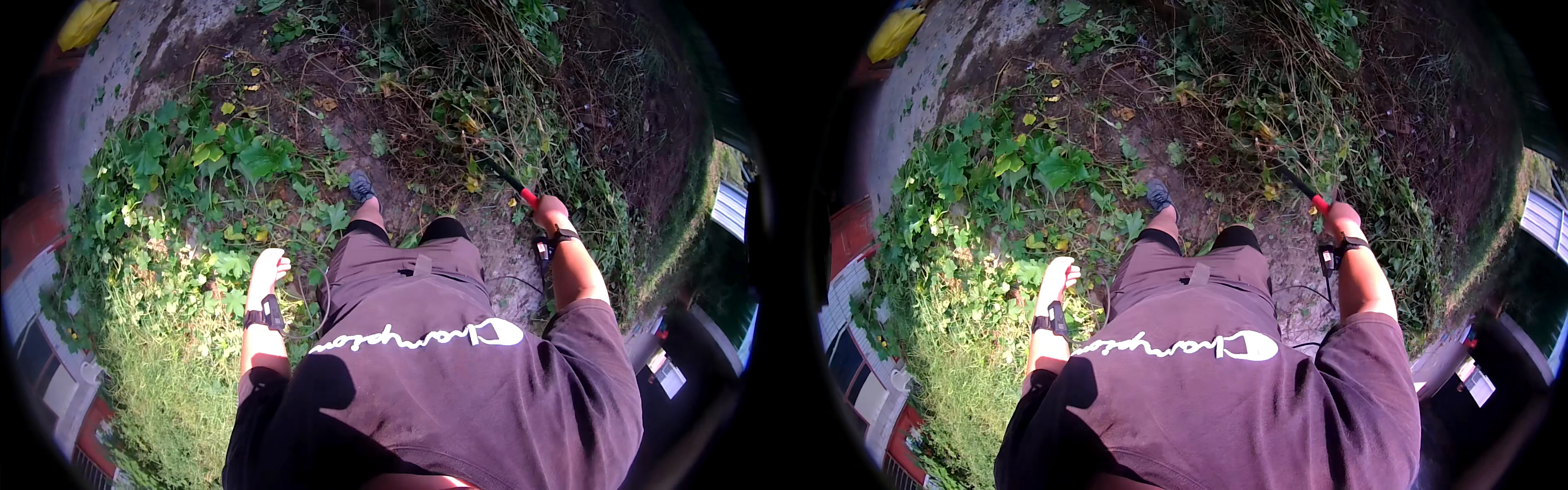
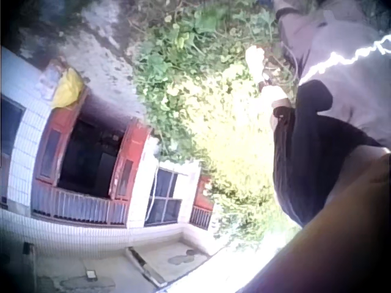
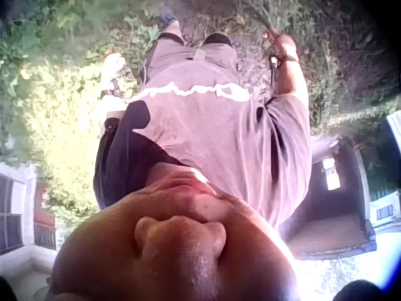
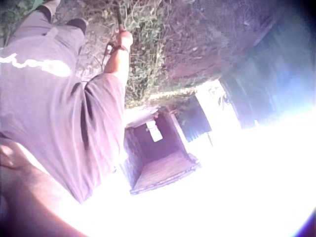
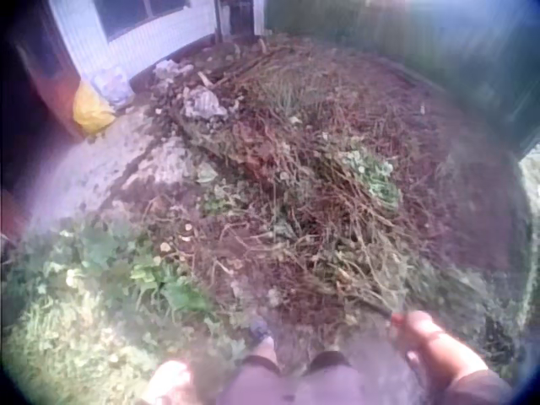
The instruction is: The person uses a long-handled hook tool to pull and clear a pile of green vines and weeds from the ground in an outdoor yard area.
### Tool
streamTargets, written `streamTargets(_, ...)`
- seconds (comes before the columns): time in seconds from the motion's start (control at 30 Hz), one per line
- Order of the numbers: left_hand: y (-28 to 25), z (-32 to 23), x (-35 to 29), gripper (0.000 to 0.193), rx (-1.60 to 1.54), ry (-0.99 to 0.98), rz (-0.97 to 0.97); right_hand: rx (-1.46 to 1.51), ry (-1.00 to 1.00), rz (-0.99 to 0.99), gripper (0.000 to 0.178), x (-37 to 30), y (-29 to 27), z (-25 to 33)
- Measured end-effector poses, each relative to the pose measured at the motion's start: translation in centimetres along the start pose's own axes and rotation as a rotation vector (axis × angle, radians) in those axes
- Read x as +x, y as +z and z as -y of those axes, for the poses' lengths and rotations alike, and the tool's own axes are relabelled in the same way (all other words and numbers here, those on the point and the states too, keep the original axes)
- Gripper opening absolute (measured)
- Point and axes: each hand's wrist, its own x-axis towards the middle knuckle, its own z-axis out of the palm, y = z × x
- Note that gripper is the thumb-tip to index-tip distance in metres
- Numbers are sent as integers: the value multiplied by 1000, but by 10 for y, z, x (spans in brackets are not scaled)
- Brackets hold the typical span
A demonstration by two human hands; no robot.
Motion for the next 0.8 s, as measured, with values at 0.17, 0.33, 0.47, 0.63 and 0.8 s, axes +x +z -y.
streamTargets(0.17,-34,-75,25,17,20,66,-60,-206,-39,37,37,-3,-54,53)
streamTargets(0.33,-54,-70,62,18,124,-62,33,-13,35,27,31,-18,32,-50)
streamTargets(0.47,-45,-89,77,17,354,-199,82,-20,123,41,29,-74,57,-107)
streamTargets(0.63,-21,-191,96,19,421,-73,32,-110,136,318,43,-64,32,-90)
streamTargets(0.8,10,-341,113,17,590,281,92,-375,-135,451,23,5,16,9)
